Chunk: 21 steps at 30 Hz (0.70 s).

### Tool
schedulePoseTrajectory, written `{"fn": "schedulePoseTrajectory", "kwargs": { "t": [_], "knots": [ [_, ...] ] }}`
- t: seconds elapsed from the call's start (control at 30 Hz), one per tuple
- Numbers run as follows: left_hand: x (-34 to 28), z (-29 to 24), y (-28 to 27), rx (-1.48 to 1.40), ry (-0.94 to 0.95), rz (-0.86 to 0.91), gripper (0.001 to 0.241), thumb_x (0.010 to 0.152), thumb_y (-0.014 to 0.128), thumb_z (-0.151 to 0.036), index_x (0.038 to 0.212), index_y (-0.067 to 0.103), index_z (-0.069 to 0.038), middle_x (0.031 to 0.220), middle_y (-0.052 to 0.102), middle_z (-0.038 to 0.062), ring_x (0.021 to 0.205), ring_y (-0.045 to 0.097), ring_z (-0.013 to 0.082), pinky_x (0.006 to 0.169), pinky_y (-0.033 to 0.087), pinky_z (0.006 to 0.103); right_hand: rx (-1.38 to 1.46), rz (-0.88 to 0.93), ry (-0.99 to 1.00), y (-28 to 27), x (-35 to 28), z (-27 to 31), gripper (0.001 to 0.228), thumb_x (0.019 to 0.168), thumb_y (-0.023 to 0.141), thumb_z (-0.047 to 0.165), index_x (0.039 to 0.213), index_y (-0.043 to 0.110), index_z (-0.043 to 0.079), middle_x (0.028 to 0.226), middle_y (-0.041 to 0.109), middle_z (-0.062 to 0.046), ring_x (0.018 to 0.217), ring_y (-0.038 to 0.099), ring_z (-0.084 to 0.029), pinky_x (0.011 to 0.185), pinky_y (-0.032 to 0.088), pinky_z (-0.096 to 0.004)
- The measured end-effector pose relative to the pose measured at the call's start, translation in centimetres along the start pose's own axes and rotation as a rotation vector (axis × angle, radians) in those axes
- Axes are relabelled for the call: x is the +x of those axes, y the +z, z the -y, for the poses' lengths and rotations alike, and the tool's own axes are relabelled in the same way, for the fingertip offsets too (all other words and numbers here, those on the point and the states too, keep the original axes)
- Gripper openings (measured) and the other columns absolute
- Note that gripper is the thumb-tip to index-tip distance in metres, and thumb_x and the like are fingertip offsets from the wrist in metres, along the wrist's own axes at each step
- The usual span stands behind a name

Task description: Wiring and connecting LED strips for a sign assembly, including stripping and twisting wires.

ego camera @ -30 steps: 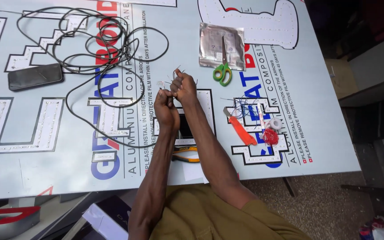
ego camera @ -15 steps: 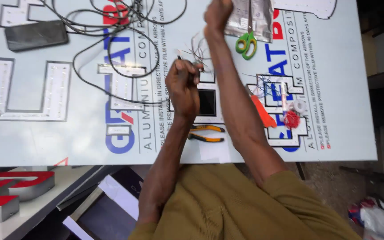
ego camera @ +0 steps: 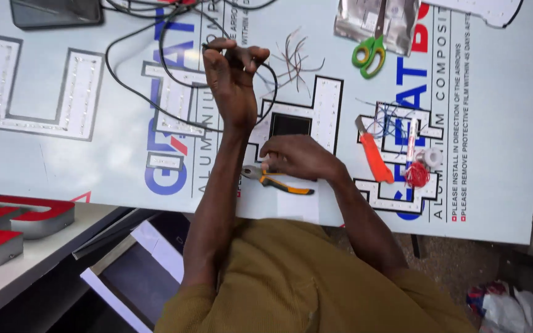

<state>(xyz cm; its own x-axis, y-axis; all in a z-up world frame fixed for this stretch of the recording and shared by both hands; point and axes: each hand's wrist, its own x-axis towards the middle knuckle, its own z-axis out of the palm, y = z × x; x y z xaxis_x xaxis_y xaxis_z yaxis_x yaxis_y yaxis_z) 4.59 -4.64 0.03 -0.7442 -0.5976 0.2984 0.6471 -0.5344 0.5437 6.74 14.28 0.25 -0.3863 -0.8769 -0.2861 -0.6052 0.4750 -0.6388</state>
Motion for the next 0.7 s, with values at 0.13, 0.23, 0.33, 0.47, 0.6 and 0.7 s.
{"fn": "schedulePoseTrajectory", "kwargs": {
  "t": [0.13, 0.23, 0.33, 0.47, 0.6, 0.7],
  "knots": [
    [-0.5, 1.5, -0.6, 0.302, 0.122, 0.104, 0.036, 0.125, 0.043, -0.045, 0.118, 0.059, -0.013, 0.083, 0.056, 0.009, 0.068, 0.065, 0.0244, 0.067, 0.061, 0.0387, -0.253, -0.010, -0.047, 6.9, -1.7, -0.9, 0.070, 0.098, 0.078, 0.066, 0.147, 0.064, 0.017, 0.130, 0.061, -0.013, 0.111, 0.059, -0.037, 0.083, 0.050, -0.054],
    [-1.3, 2.3, -2.0, 0.340, 0.109, 0.207, 0.035, 0.126, 0.049, -0.042, 0.121, 0.065, -0.011, 0.121, 0.065, 0.002, 0.065, 0.048, 0.0106, 0.055, 0.044, 0.0262, -0.439, -0.170, 0.054, 9.1, -2.3, -1.1, 0.090, 0.077, 0.100, 0.055, 0.151, 0.062, 0.023, 0.132, 0.060, -0.008, 0.111, 0.055, -0.035, 0.084, 0.046, -0.049],
    [-1.5, 1.2, -1.6, 0.401, 0.109, 0.252, 0.035, 0.125, 0.053, -0.046, 0.123, 0.068, -0.015, 0.118, 0.070, 0.001, 0.062, 0.042, 0.0088, 0.059, 0.034, 0.0262, -0.143, -0.344, -0.015, 8.0, -3.5, -1.7, 0.053, 0.092, 0.089, 0.046, 0.135, 0.074, 0.018, 0.127, 0.067, -0.006, 0.105, 0.063, -0.032, 0.081, 0.047, -0.048],
    [-0.7, 0.5, -1.6, 0.431, 0.055, 0.286, 0.040, 0.124, 0.050, -0.050, 0.123, 0.066, -0.013, 0.073, 0.043, -0.003, 0.058, 0.034, 0.0075, 0.056, 0.032, 0.0262, 1.018, -0.386, -0.065, 4.6, -4.1, -2.7, 0.074, 0.101, 0.085, 0.041, 0.160, 0.057, 0.006, 0.138, 0.068, -0.012, 0.119, 0.066, -0.020, 0.104, 0.053, -0.035],
    [-0.5, -0.5, -1.3, 0.333, -0.112, 0.425, 0.040, 0.126, 0.046, -0.048, 0.130, 0.066, -0.013, 0.073, 0.049, 0.002, 0.061, 0.043, 0.0107, 0.062, 0.038, 0.0271, 1.474, -0.279, -0.236, 4.3, -4.7, -2.7, 0.105, 0.108, 0.083, 0.047, 0.184, 0.021, 0.009, 0.119, 0.073, -0.025, 0.094, 0.068, -0.023, 0.095, 0.057, -0.037],
    [-0.5, 0.3, -1.8, 0.038, -0.401, 0.450, 0.041, 0.120, 0.052, -0.043, 0.128, 0.068, -0.006, 0.092, 0.070, 0.013, 0.079, 0.050, 0.0147, 0.082, 0.044, 0.0316, 1.135, -0.326, 0.092, 1.7, -5.2, -0.9, 0.072, 0.106, 0.071, 0.029, 0.172, 0.043, 0.016, 0.126, 0.081, -0.025, 0.094, 0.071, -0.022, 0.081, 0.050, -0.035]
  ]
}}
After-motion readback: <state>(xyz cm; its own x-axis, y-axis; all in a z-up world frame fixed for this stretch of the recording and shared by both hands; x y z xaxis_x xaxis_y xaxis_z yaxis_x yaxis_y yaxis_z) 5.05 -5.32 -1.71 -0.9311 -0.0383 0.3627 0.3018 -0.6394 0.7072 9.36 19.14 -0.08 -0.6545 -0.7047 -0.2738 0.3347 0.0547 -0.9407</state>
